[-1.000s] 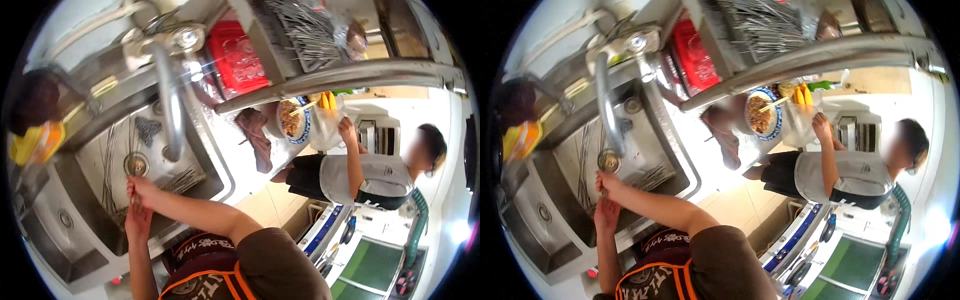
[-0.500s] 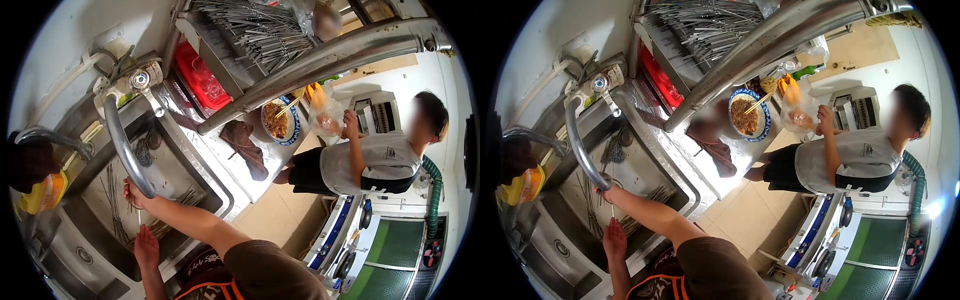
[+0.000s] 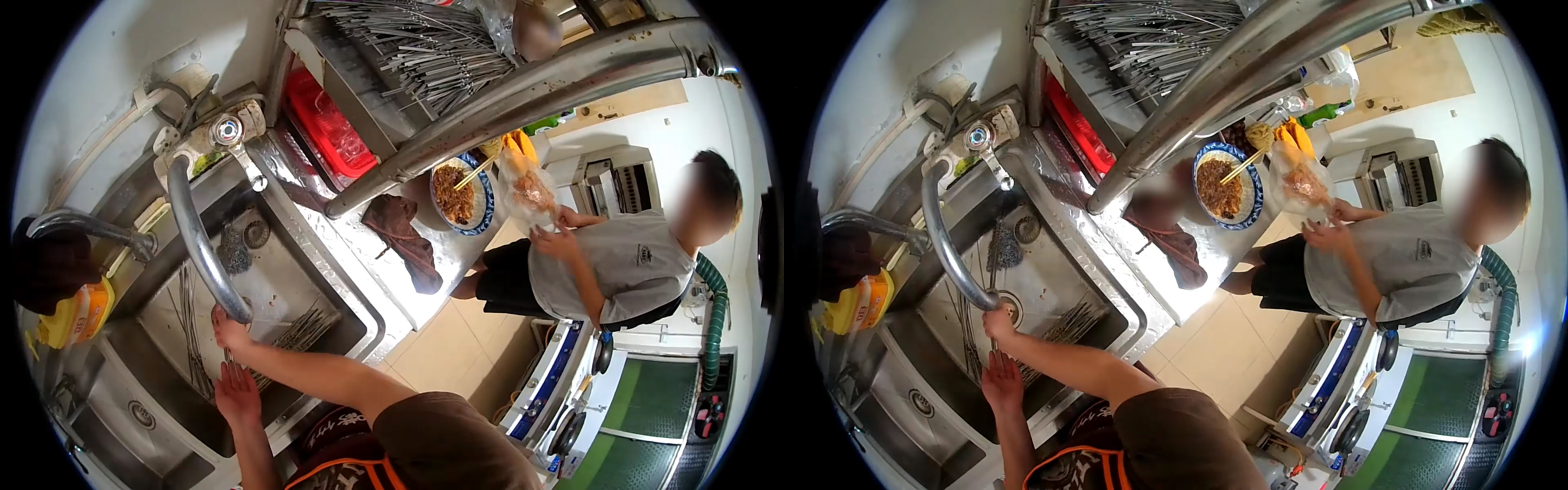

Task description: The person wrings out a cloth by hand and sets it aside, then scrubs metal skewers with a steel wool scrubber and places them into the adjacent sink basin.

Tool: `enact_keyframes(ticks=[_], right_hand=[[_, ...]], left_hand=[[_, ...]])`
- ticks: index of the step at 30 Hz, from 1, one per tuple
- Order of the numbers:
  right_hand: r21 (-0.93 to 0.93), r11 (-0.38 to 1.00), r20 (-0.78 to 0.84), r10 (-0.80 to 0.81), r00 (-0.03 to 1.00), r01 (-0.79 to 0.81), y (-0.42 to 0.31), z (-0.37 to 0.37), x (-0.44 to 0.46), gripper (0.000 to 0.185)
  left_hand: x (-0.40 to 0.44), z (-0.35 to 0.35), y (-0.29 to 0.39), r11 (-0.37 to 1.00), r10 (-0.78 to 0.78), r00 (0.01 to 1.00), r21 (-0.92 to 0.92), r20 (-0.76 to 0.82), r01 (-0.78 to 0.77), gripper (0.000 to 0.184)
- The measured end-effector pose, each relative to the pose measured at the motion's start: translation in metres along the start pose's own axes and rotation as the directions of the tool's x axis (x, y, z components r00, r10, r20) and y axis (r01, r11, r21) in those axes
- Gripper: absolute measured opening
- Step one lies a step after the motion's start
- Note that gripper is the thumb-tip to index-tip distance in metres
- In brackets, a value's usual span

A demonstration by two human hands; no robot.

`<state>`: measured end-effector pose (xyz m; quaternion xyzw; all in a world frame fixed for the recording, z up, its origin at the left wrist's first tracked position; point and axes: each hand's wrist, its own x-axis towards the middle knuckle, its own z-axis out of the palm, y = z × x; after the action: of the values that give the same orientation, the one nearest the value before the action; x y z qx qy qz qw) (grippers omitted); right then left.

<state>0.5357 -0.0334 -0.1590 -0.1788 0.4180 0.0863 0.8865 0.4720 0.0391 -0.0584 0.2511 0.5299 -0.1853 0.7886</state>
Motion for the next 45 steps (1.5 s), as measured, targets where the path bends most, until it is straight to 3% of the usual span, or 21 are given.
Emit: enact_keyframes(ticks=[2,7,13,15,16,18,19,21,22,24,28,30,32,34,35,37,38,39,40,43,45], right_hand=[[-0.230,0.972,-0.119,-0.070,0.990,0.041,0.006,0.013,-0.019,0.027],[-0.240,0.965,-0.097,-0.137,0.986,0.110,0.021,0.009,-0.032,0.025],[-0.391,0.897,0.046,-0.206,0.977,0.208,0.030,-0.009,-0.029,0.024],[-0.585,0.737,0.006,-0.414,0.910,0.339,0.030,-0.013,-0.029,0.025],[-0.585,0.737,0.006,-0.414,0.910,0.339,0.029,-0.018,-0.027,0.025],[-0.756,0.528,0.076,-0.516,0.853,0.387,0.027,-0.031,-0.022,0.027],[-0.756,0.528,0.076,-0.516,0.853,0.387,0.026,-0.034,-0.022,0.027],[-0.729,0.619,0.069,-0.358,0.931,0.292,0.027,-0.039,-0.028,0.028],[-0.729,0.619,0.070,-0.355,0.932,0.290,0.025,-0.038,-0.032,0.028],[-0.609,0.761,0.101,-0.205,0.974,0.223,0.023,-0.034,-0.039,0.030],[-0.564,0.823,0.099,-0.013,0.995,0.067,0.022,-0.044,-0.031,0.030],[-0.568,0.818,0.198,0.243,0.950,-0.091,-0.009,-0.045,-0.023,0.026],[-0.491,0.867,0.050,0.122,0.991,-0.082,-0.009,-0.036,-0.027,0.022],[-0.537,0.844,0.136,0.084,0.987,0.002,-0.005,-0.043,-0.023,0.022],[-0.548,0.835,0.198,0.074,0.977,0.048,-0.013,-0.040,-0.031,0.023],[-0.610,0.791,0.113,0.155,0.981,-0.055,-0.033,-0.033,-0.039,0.026],[-0.691,0.720,0.216,0.119,0.969,0.065,-0.018,-0.048,-0.034,0.024],[-0.633,0.773,0.190,0.103,0.976,0.041,-0.020,-0.045,-0.040,0.024],[-0.661,0.746,0.087,0.188,0.978,-0.084,-0.038,-0.023,-0.062,0.024],[-0.691,0.701,0.042,0.285,0.958,-0.178,-0.033,-0.023,-0.070,0.027],[-0.698,0.711,0.152,0.262,0.953,-0.084,-0.030,-0.031,-0.070,0.031]], left_hand=[[0.004,-0.001,-0.002,0.999,-0.011,0.999,-0.037,0.044,0.013,0.041],[0.027,-0.002,-0.004,0.998,-0.019,0.995,-0.052,0.095,0.024,0.040],[0.039,-0.007,-0.009,0.999,-0.030,0.999,0.010,-0.039,0.031,0.037],[0.034,-0.003,-0.012,0.991,0.010,0.994,0.131,0.113,-0.025,0.038],[0.036,-0.005,-0.011,0.991,0.010,0.993,0.131,0.114,-0.025,0.038],[0.042,-0.013,-0.008,0.840,0.091,0.964,0.501,0.250,-0.209,0.040],[0.029,0.000,-0.009,0.840,0.091,0.964,0.500,0.250,-0.209,0.040],[0.003,0.020,-0.011,0.646,0.145,0.974,0.729,0.175,-0.227,0.043],[0.006,0.016,-0.015,0.647,0.147,0.974,0.728,0.173,-0.227,0.043],[0.022,0.000,-0.027,0.606,0.330,0.905,0.676,0.268,-0.420,0.040],[0.040,-0.032,-0.023,0.567,0.336,0.873,0.665,0.352,-0.486,0.033],[0.035,-0.032,-0.013,0.540,0.232,0.914,0.738,0.333,-0.405,0.027],[0.043,-0.041,-0.018,0.429,0.289,0.861,0.747,0.420,-0.508,0.025],[0.039,-0.032,-0.021,0.627,0.195,0.914,0.671,0.355,-0.395,0.024],[0.030,-0.020,-0.026,0.654,0.162,0.940,0.681,0.301,-0.330,0.025],[0.028,-0.028,-0.010,0.616,0.161,0.949,0.724,0.270,-0.311,0.026],[0.031,-0.029,-0.015,0.550,0.101,0.946,0.776,0.307,-0.310,0.028],[0.032,-0.025,-0.011,0.556,0.121,0.950,0.773,0.288,-0.305,0.028],[0.032,-0.024,-0.004,0.539,0.137,0.938,0.771,0.318,-0.340,0.029],[0.030,0.001,0.003,0.552,0.151,0.930,0.751,0.336,-0.361,0.030],[0.026,0.008,0.005,0.574,0.162,0.934,0.740,0.317,-0.351,0.029]])
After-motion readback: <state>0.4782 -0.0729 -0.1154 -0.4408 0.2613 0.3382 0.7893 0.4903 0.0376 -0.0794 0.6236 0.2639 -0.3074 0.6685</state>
